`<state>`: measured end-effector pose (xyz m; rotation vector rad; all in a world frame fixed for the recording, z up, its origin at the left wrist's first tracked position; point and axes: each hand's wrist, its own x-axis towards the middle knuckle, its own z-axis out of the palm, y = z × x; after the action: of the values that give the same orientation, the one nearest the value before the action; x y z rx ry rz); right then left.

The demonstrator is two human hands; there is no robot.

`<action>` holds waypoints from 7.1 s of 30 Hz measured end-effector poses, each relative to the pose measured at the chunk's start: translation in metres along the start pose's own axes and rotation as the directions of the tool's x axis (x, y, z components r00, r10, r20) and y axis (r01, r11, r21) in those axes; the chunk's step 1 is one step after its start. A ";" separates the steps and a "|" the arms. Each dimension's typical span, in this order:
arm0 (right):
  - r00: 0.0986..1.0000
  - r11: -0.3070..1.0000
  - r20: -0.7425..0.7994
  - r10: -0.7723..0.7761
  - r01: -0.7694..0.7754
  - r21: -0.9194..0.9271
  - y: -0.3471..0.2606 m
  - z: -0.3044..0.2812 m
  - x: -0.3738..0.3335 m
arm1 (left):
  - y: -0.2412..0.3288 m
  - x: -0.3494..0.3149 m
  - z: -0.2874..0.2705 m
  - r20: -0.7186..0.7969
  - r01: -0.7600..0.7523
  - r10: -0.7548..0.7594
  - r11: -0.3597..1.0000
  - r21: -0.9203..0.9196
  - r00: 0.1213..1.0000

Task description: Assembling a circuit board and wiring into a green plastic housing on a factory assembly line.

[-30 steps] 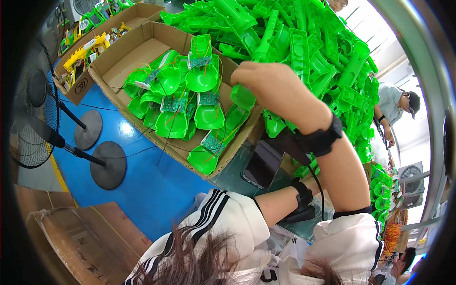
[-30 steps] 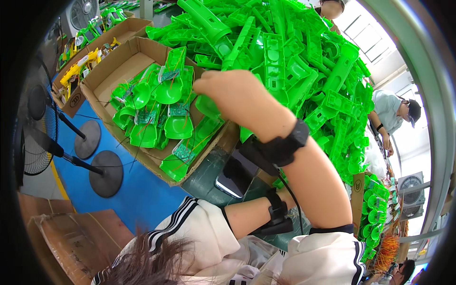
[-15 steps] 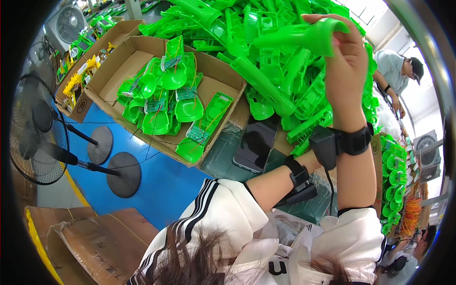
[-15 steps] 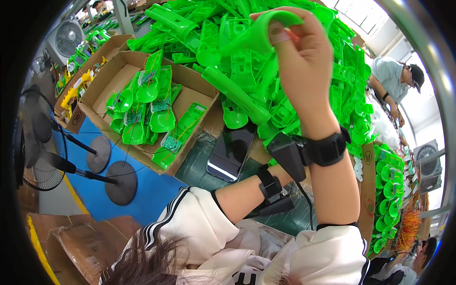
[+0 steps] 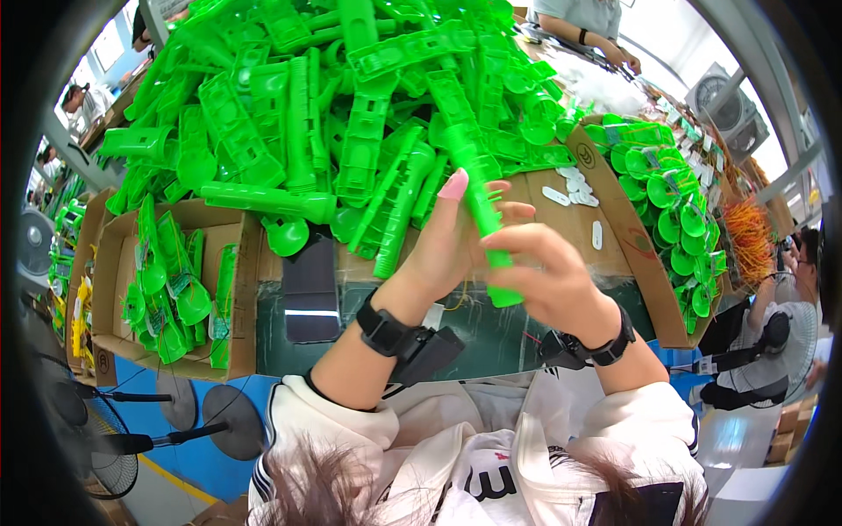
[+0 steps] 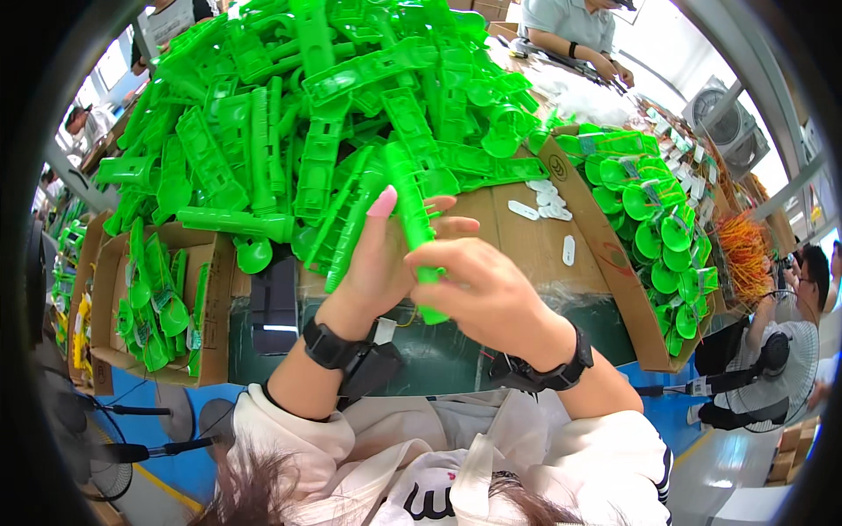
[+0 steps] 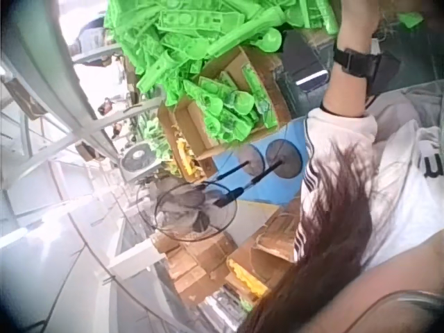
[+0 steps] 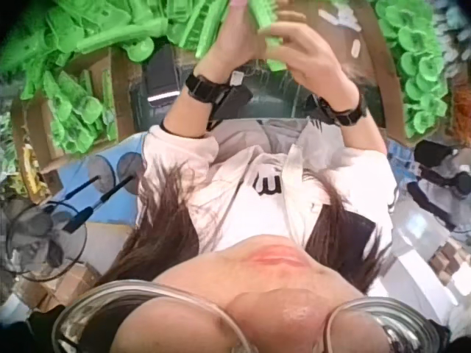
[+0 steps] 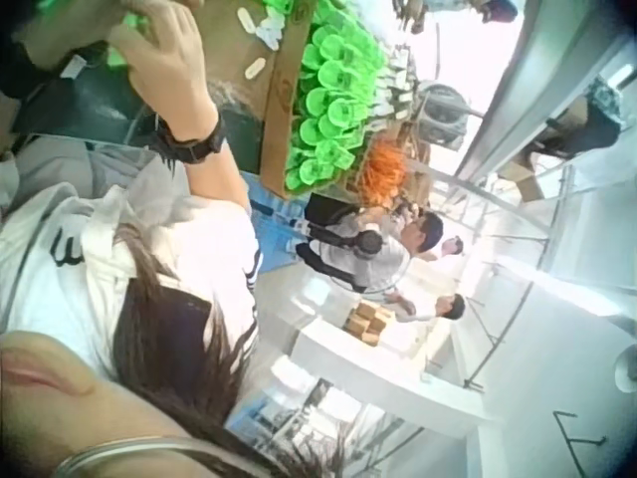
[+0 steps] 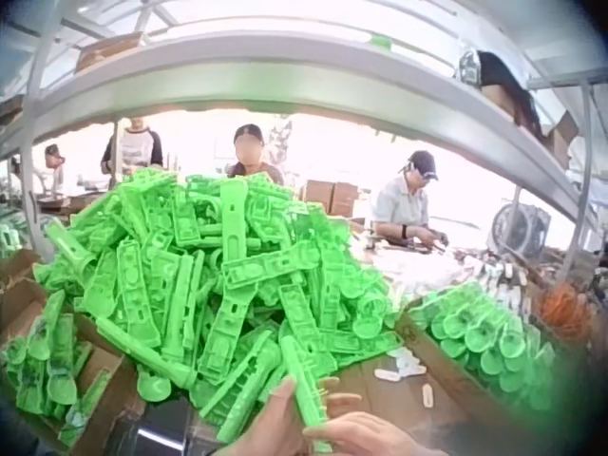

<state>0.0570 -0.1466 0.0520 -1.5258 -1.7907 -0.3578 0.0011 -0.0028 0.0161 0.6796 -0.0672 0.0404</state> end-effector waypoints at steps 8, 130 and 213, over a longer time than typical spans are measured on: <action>0.958 0.961 -0.171 0.229 -0.250 -0.119 0.018 -0.024 -0.027 | -0.010 0.008 -0.016 -0.126 -0.123 0.126 0.992 0.031 0.984; 0.414 0.277 0.326 0.850 -0.877 0.393 0.073 0.010 -0.031 | 0.001 0.006 -0.011 -0.271 -0.294 0.433 0.853 0.430 0.860; 0.592 0.299 0.094 0.801 -0.531 0.793 0.062 0.011 -0.034 | -0.019 0.006 -0.007 -0.203 -0.248 0.473 0.725 0.642 0.857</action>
<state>0.1117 -0.1485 0.0056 -1.3011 -0.6604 0.5329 0.0085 -0.0135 -0.0010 1.2840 0.1733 0.5989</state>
